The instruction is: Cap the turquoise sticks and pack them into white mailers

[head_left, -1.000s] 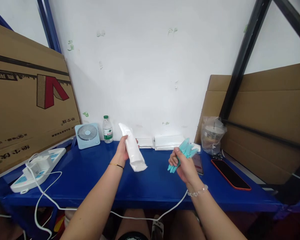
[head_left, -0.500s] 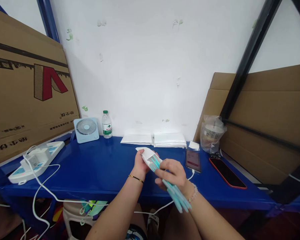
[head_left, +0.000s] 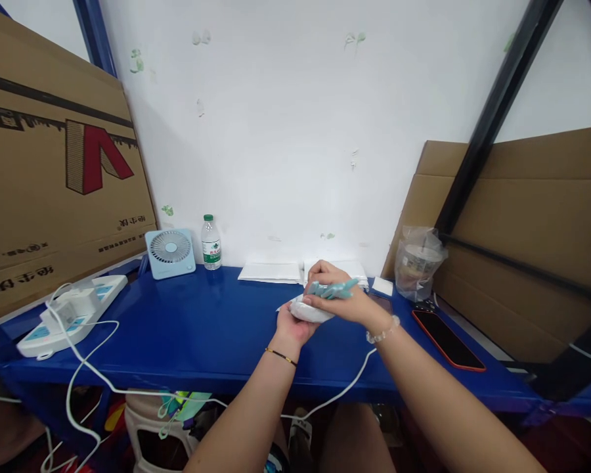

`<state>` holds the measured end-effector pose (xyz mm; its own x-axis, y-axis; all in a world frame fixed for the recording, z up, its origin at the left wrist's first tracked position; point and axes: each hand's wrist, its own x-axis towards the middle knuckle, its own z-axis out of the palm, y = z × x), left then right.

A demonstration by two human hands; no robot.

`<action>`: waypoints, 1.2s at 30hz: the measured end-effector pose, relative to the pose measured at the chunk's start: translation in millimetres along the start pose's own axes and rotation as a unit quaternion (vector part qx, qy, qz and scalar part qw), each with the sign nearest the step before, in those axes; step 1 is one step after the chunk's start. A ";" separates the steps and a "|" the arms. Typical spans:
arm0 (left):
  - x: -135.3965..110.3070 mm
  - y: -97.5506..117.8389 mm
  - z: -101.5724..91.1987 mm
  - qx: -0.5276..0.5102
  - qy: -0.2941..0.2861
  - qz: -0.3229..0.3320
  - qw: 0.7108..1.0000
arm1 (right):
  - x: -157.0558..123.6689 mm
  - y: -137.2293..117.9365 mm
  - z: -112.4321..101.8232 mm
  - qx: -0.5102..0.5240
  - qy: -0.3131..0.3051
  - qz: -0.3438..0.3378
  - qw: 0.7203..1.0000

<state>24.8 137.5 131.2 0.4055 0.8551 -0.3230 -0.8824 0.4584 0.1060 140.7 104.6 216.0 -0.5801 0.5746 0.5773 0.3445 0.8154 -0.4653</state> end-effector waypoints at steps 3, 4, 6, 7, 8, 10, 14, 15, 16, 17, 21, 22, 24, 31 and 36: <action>2.6 -1.0 10.6 -0.031 -0.006 -0.001 0.999 | 11.3 4.4 -9.2 0.030 -0.023 0.010 0.999; 2.9 -1.0 14.1 -0.040 -0.004 0.000 0.999 | 14.6 6.1 -11.7 0.028 -0.021 0.007 0.999; 2.8 -0.5 19.8 -0.055 -0.009 0.003 0.998 | 19.6 9.4 -16.8 0.018 -0.016 -0.001 1.000; 2.5 0.1 21.9 -0.062 -0.017 0.004 0.998 | 21.1 10.7 -19.4 0.013 -0.016 -0.004 1.000; 2.1 0.9 23.1 -0.067 -0.025 0.005 0.997 | 21.7 11.5 -21.9 0.009 -0.016 -0.004 1.000; 1.6 3.3 23.3 -0.069 -0.030 0.006 0.997 | 20.5 11.6 -26.3 0.013 -0.009 -0.010 1.000; 3.6 8.2 16.7 -0.061 -0.020 0.006 0.998 | 10.0 8.0 -27.9 0.032 -0.003 -0.049 0.998; 4.5 9.0 14.5 -0.055 -0.023 0.004 0.998 | 6.7 6.8 -26.8 0.028 -0.009 -0.053 0.998; 5.4 9.6 12.5 -0.047 -0.024 0.003 0.999 | 3.5 5.7 -25.5 0.019 -0.014 -0.054 0.998; 6.1 9.9 10.8 -0.041 -0.022 0.006 0.999 | 0.6 4.7 -24.3 0.008 -0.018 -0.053 0.998; 5.4 10.6 9.5 -0.051 -0.030 0.030 0.998 | -5.0 1.3 -24.7 -0.016 -0.008 -0.039 0.999; 4.4 10.8 10.5 -0.053 -0.042 0.032 0.997 | -4.8 1.2 -25.7 -0.009 0.004 -0.032 0.999; 2.6 11.3 13.0 -0.045 -0.063 0.034 0.996 | -3.3 3.1 -26.7 0.005 0.030 -0.014 0.999; 7.7 20.1 10.4 -0.016 -0.037 0.064 0.997 | -10.4 20.1 -1.1 -0.172 0.085 -0.053 0.980; 17.2 33.4 7.3 0.000 -0.011 0.082 0.997 | -13.2 52.8 7.1 -0.253 0.091 -0.004 0.963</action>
<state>4.0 169.3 136.0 0.2606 0.9240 -0.2800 -0.9374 0.3115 0.1555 161.3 139.6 179.0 -0.4615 0.5336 0.7088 0.6822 0.7242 -0.1010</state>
